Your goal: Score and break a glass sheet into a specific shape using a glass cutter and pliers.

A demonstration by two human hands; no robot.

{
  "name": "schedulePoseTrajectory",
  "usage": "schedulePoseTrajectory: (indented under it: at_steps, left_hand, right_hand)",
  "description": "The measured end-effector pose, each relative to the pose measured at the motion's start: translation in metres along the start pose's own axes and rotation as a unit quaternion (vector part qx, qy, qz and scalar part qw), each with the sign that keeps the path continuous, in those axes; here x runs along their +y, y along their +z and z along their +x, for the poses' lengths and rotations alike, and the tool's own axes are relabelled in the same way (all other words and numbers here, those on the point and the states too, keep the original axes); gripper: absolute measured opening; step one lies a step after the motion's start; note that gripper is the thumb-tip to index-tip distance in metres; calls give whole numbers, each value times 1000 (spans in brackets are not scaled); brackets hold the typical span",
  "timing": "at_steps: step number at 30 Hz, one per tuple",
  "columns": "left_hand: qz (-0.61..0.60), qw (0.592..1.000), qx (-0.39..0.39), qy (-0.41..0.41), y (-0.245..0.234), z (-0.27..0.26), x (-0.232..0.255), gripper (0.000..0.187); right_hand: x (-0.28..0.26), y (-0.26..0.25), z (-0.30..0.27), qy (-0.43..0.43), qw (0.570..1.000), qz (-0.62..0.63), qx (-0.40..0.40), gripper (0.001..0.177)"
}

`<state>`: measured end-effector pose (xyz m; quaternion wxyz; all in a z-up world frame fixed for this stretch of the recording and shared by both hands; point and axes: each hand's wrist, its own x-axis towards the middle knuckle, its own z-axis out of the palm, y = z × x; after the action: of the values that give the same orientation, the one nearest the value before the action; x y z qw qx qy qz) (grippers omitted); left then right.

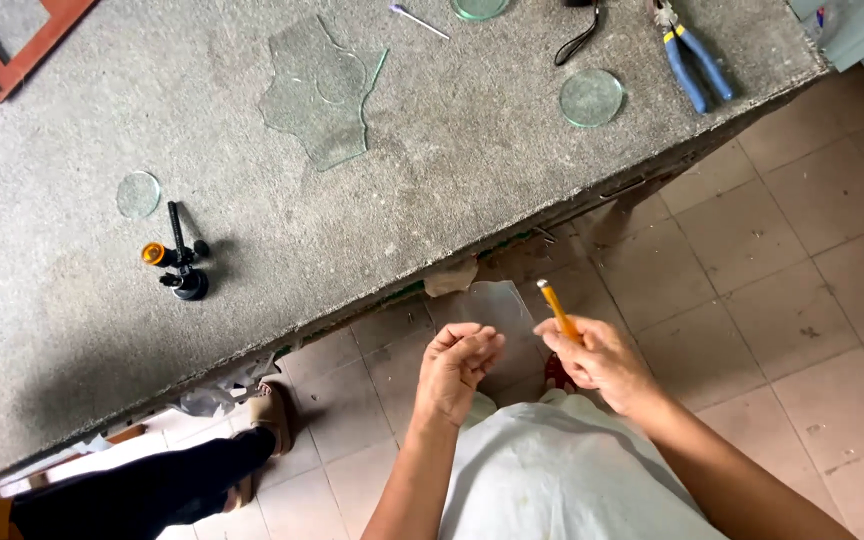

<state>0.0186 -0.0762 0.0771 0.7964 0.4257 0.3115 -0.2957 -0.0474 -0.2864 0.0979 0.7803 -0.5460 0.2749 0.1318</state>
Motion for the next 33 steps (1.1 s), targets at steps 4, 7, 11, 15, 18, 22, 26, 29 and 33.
schedulePoseTrajectory:
  at_steps: [4, 7, 11, 15, 18, 22, 26, 29, 33]
  left_hand:
    - [55, 997, -51, 12, 12, -19, 2, 33]
    - [124, 988, -84, 28, 23, -32, 16, 37]
    - [187, 978, -90, 30, 16, -4, 4, 13]
    - [172, 984, -22, 33, 22, 13, -6, 5]
    - [165, 986, -7, 34, 31, 17, -11, 5]
    - [175, 983, 1, 46, 46, 25, -16, 6]
    - [187, 981, -5, 52, 59, 20, -15, 6]
    - [179, 983, -5, 43, 62, 21, -21, 6]
    - [167, 984, 1, 58, 63, 31, -19, 7]
  right_hand:
    - [11, 6, 7, -8, 1000, 11, -2, 16]
    - [5, 1, 5, -10, 1000, -18, -3, 11]
    - [5, -19, 8, -21, 996, -86, 9, 14]
    - [-4, -44, -6, -44, 907, -411, 84, 34]
    - [1, -50, -17, -67, 873, -471, 106, 27]
    - [-13, -40, -37, -166, 851, -466, 175, 20]
    - [-8, -39, -36, -254, 828, -440, 236, 19]
    - [12, -47, -23, -225, 799, -508, 229, 14]
    - [-7, -34, -27, -277, 795, -474, 258, 13]
